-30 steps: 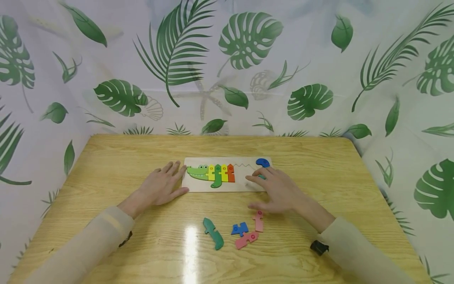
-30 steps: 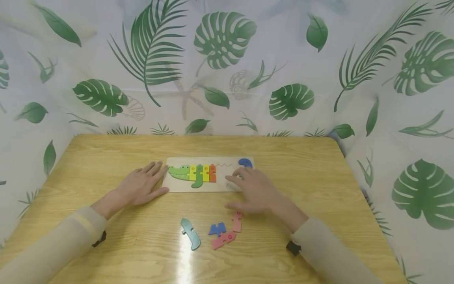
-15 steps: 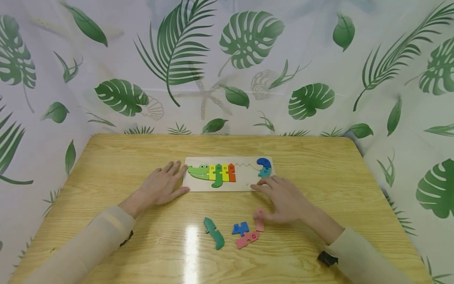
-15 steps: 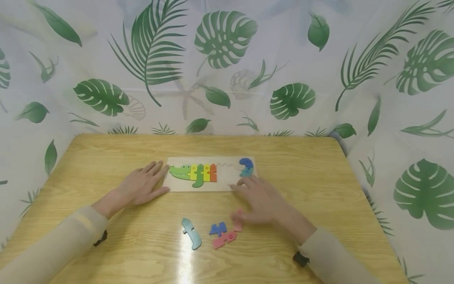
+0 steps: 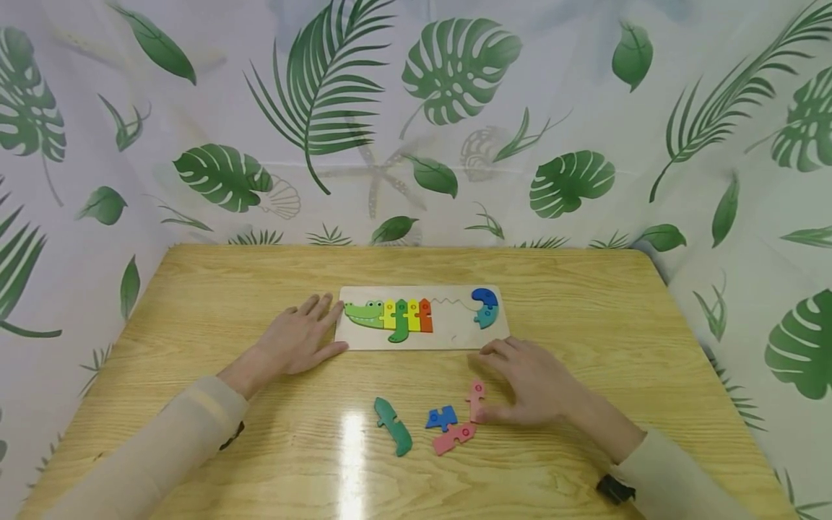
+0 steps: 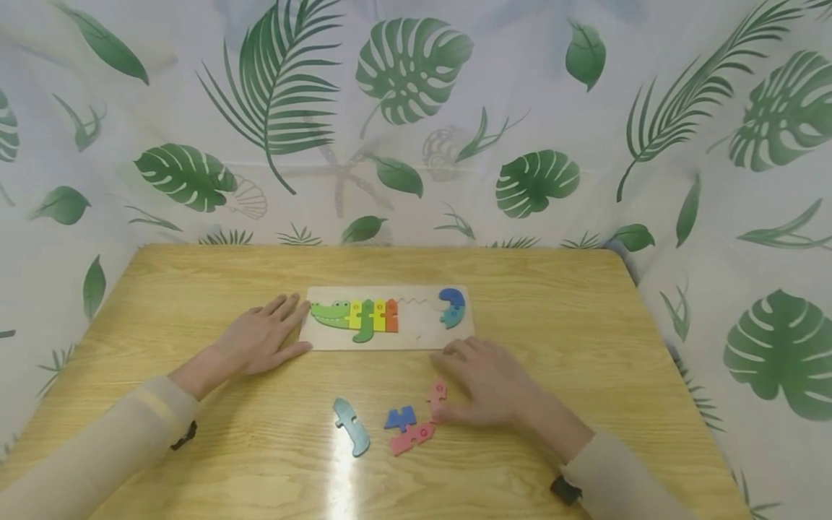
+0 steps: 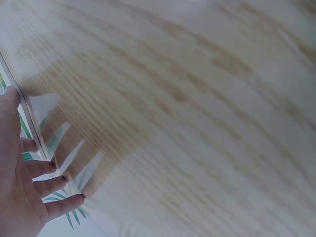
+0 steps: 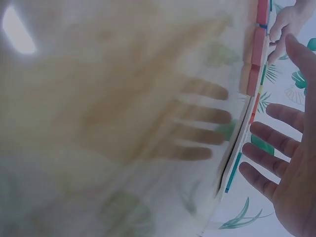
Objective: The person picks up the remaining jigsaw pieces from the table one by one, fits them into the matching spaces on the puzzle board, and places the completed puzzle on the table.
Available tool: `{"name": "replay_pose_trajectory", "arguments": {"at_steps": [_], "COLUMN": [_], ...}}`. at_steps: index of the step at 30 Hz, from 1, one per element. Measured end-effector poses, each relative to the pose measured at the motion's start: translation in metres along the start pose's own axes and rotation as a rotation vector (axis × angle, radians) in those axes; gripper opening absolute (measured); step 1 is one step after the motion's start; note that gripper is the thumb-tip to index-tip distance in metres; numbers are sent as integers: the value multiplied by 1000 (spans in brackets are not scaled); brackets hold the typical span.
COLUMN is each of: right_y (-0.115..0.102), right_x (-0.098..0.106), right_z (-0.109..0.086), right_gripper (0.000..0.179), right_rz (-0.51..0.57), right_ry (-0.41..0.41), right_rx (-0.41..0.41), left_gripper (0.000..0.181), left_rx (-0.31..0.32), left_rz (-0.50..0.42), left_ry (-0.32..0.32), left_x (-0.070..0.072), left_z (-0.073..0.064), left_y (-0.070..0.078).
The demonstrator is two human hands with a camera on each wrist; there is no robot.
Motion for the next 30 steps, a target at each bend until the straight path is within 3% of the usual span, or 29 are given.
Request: {"name": "replay_pose_trajectory", "arguments": {"at_steps": [14,30], "right_y": [2,-7], "right_x": [-12,-9], "right_z": [-14,-18], "right_gripper": [92,86], "right_rz": [-21,-58], "right_ry": [-43,-11], "right_rx": [-27,-23], "left_gripper": [81,81], "left_rx": [0,0], "left_rz": [10,5], "left_ry": [3,3], "left_x": [1,2], "left_z": [0,-1], "left_y": [0,1]}}
Point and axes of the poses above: each hand's wrist, its own z-axis towards the middle knuckle, its own x-axis out of the back of the hand, y = z × x, the point moved 8 cm from there along z, towards the middle knuckle, and after that the axes turned 5 degrees about y, right-handed, at the moved point
